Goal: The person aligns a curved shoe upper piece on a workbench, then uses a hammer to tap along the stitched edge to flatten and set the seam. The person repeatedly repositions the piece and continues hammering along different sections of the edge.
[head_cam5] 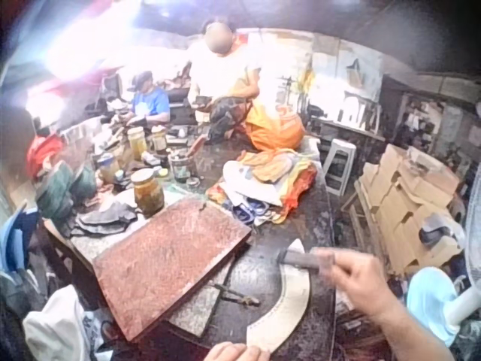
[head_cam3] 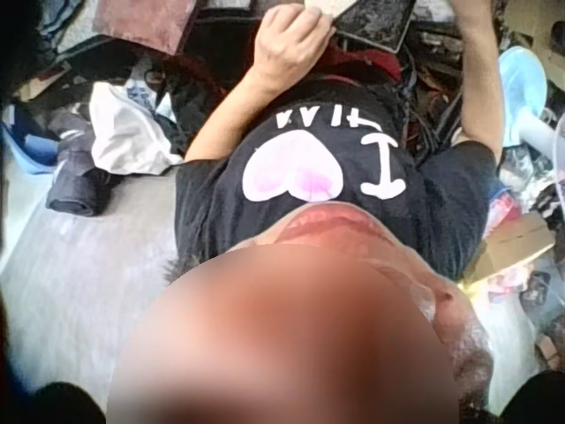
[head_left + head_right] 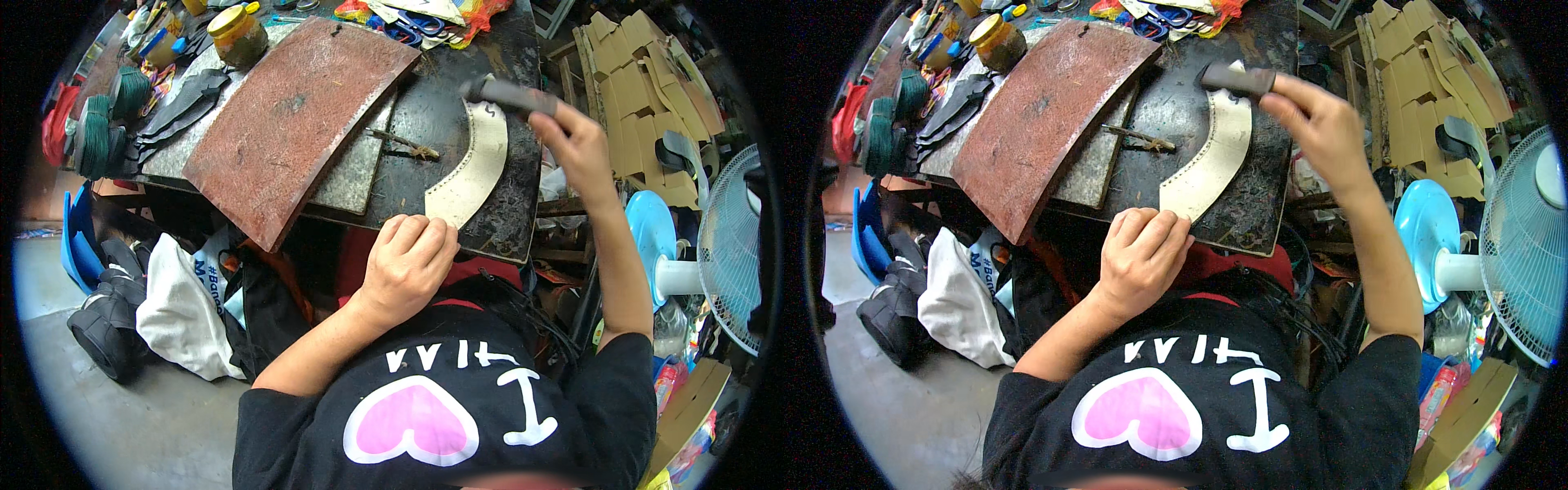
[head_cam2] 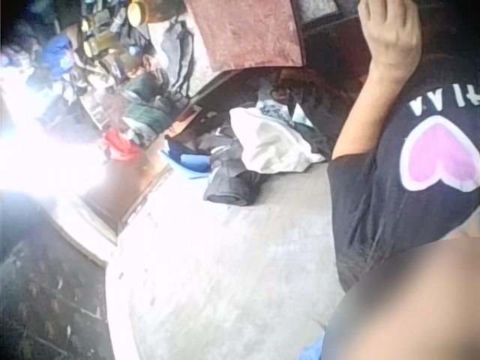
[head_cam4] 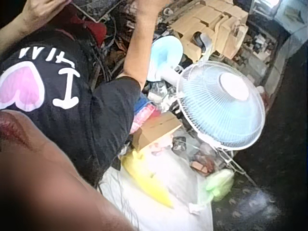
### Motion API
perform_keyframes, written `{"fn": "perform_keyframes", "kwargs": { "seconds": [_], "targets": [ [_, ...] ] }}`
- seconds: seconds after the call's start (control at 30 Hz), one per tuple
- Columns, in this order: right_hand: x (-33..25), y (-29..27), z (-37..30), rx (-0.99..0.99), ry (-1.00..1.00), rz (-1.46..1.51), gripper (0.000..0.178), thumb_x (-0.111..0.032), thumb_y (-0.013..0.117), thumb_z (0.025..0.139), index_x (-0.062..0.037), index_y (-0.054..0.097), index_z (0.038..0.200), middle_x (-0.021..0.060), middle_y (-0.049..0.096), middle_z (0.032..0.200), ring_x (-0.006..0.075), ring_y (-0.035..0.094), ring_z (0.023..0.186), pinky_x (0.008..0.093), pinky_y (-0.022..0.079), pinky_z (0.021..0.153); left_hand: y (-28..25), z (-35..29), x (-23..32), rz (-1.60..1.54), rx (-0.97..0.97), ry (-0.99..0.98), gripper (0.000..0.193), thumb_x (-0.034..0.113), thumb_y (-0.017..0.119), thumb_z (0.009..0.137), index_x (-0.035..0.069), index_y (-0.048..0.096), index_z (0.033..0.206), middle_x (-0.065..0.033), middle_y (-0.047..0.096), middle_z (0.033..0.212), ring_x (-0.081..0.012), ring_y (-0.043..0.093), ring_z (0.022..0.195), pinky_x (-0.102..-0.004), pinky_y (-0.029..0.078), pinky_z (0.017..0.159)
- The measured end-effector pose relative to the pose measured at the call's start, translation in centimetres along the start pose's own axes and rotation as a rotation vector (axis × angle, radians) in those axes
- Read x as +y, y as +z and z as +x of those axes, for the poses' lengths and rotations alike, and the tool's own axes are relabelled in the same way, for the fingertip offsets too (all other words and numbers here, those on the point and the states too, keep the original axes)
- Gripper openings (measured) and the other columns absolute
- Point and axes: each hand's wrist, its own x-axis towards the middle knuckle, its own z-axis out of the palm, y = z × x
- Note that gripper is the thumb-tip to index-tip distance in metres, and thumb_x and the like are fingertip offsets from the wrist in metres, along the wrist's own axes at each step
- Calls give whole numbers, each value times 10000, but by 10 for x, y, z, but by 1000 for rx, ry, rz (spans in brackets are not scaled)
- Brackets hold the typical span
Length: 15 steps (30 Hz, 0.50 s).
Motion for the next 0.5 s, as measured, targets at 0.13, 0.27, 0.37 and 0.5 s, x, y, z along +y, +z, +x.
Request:
{"fn": "perform_keyframes", "kwargs": {
  "seconds": [0.13, 0.27, 0.37, 0.5],
  "targets": [
    [48, -4, 44, 199, 11, -377, 335, -380, 697, 911, -329, 710, 1242, 58, 718, 1017, 274, 689, 926, 378, 528, 823, -3, 1, 3, -16, -29, -18, 371, 83, 776, 712, -12, 662, 1052, -95, 610, 1010, -251, 602, 865, -390, 501, 781],
    [71, 12, 70, 175, 111, -520, 350, -350, 710, 897, -312, 706, 1244, 58, 674, 1073, 277, 646, 1010, 421, 512, 866, -6, -1, 2, 13, -59, -11, 439, 101, 766, 690, -14, 651, 1098, -96, 608, 1035, -246, 605, 893, -396, 503, 804],
    [54, 25, 74, 315, -129, -769, 351, -299, 730, 877, -284, 719, 1228, 62, 639, 1192, 286, 581, 1141, 433, 478, 933, -6, -4, 2, 32, -63, -6, 396, 84, 738, 709, -14, 661, 1085, -93, 610, 1041, -240, 611, 917, -393, 508, 813],
    [-2, 47, 54, 189, -490, -416, 232, -278, 736, 857, -145, 755, 1046, 60, 662, 1107, 285, 578, 1099, 405, 472, 940, -5, -5, 3, 64, -60, -3, 386, 122, 673, 723, -28, 678, 1079, -94, 617, 1048, -224, 620, 908, -377, 522, 809]
  ]
}}
